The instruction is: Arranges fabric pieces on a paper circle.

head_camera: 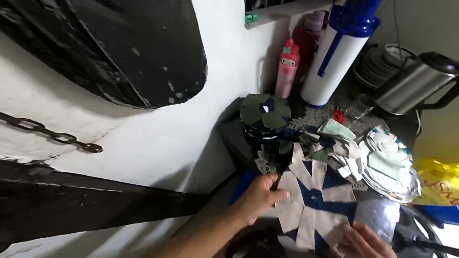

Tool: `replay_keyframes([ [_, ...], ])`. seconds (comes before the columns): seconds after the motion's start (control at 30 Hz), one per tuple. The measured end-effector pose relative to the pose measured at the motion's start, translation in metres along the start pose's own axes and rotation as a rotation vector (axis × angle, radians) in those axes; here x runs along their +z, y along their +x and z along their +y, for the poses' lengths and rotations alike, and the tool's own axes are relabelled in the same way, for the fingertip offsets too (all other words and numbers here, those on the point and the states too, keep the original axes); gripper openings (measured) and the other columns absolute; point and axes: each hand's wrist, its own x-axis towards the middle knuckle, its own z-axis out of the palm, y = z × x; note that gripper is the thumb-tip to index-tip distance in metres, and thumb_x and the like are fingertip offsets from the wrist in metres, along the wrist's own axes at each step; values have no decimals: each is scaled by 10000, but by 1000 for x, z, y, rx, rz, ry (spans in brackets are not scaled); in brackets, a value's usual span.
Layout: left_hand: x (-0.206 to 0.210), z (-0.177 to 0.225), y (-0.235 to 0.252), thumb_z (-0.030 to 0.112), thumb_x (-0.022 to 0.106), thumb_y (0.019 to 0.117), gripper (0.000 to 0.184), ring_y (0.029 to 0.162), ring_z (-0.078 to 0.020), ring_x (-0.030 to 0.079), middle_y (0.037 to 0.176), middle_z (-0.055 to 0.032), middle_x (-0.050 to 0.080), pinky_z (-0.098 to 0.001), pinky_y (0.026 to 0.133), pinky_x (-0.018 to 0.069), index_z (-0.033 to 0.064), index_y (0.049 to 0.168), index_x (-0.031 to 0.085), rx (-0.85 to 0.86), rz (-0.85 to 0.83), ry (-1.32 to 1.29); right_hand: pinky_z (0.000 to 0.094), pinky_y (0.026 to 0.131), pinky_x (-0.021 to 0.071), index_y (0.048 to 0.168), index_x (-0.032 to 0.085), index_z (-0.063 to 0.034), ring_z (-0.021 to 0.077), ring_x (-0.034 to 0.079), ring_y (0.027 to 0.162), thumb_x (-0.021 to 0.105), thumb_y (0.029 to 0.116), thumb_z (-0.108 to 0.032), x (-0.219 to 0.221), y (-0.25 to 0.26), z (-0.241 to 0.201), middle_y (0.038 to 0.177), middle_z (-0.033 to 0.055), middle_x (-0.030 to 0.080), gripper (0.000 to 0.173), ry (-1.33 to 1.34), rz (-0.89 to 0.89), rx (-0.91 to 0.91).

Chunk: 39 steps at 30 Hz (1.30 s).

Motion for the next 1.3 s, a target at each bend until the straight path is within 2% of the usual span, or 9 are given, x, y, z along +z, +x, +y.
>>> replay_keyframes([
  [0.13, -30, 60, 35, 3, 609, 982, 238, 883, -126, 719, 1035, -76, 719, -299, 774, 618, -21, 1218, 617, 135, 144, 83, 245, 575, 575, 955, 655, -25, 83, 664, 627, 568, 1000, -40, 57, 68, -55, 747, 3, 684, 99, -73, -35, -79],
  [0.23, -56, 96, 67, 26, 603, 1009, 215, 874, -149, 707, 1025, -113, 706, -312, 792, 602, -31, 1215, 626, 144, 271, 150, 251, 592, 551, 1040, 662, 9, 90, 645, 650, 584, 1011, -64, 100, 111, -92, 789, 33, 672, 111, -135, -97, -128],
  [0.33, -86, 116, 101, 72, 605, 1022, 191, 865, -171, 681, 1013, -129, 683, -345, 798, 582, -29, 1184, 618, 153, 350, 214, 259, 634, 546, 1064, 676, 25, 103, 655, 690, 610, 1003, -64, 137, 146, -117, 852, 70, 688, 127, -173, -120, -157],
  [0.6, -132, 133, 143, 58, 643, 994, 197, 907, -197, 660, 1068, -158, 667, -374, 816, 560, -13, 1178, 638, 81, 508, 331, 296, 627, 510, 1112, 697, 13, 131, 629, 691, 639, 974, -56, 194, 191, -113, 873, 93, 691, 165, -183, -134, -74],
  [0.83, -144, 120, 153, 38, 646, 985, 244, 936, -213, 678, 1119, -191, 660, -378, 827, 574, -41, 1215, 618, 47, 508, 394, 300, 615, 493, 1066, 702, -6, 138, 615, 689, 644, 967, -55, 203, 200, -97, 862, 87, 677, 125, -227, -133, 16],
  [0.93, -146, 115, 156, 52, 651, 986, 250, 934, -208, 677, 1122, -191, 662, -373, 827, 572, -39, 1217, 620, 34, 505, 407, 306, 630, 505, 1094, 700, -2, 147, 628, 710, 643, 968, -51, 202, 201, -97, 895, 99, 682, 147, -231, -138, 43],
  [1.07, -151, 110, 159, 50, 661, 979, 248, 959, -221, 676, 1132, -195, 661, -393, 847, 571, -37, 1209, 626, 27, 496, 419, 267, 606, 496, 1200, 669, 4, 114, 633, 690, 629, 981, -56, 189, 195, -96, 902, 82, 712, 231, -212, -176, 70],
  [1.17, -153, 107, 160, 48, 664, 978, 241, 970, -228, 680, 1130, -195, 666, -401, 851, 574, -36, 1202, 630, 34, 484, 418, 293, 700, 534, 1232, 669, 8, 123, 662, 772, 582, 1014, -67, 160, 189, -89, 975, 86, 721, 247, -316, -188, -58],
  [1.3, -152, 107, 158, 54, 678, 974, 268, 969, -219, 677, 1122, -190, 672, -397, 863, 566, -33, 1222, 623, 36, 466, 431, 404, 825, 574, 1184, 712, -11, 193, 710, 877, 591, 1009, -105, 112, 173, -68, 1023, 117, 739, 232, -583, -127, -277],
])
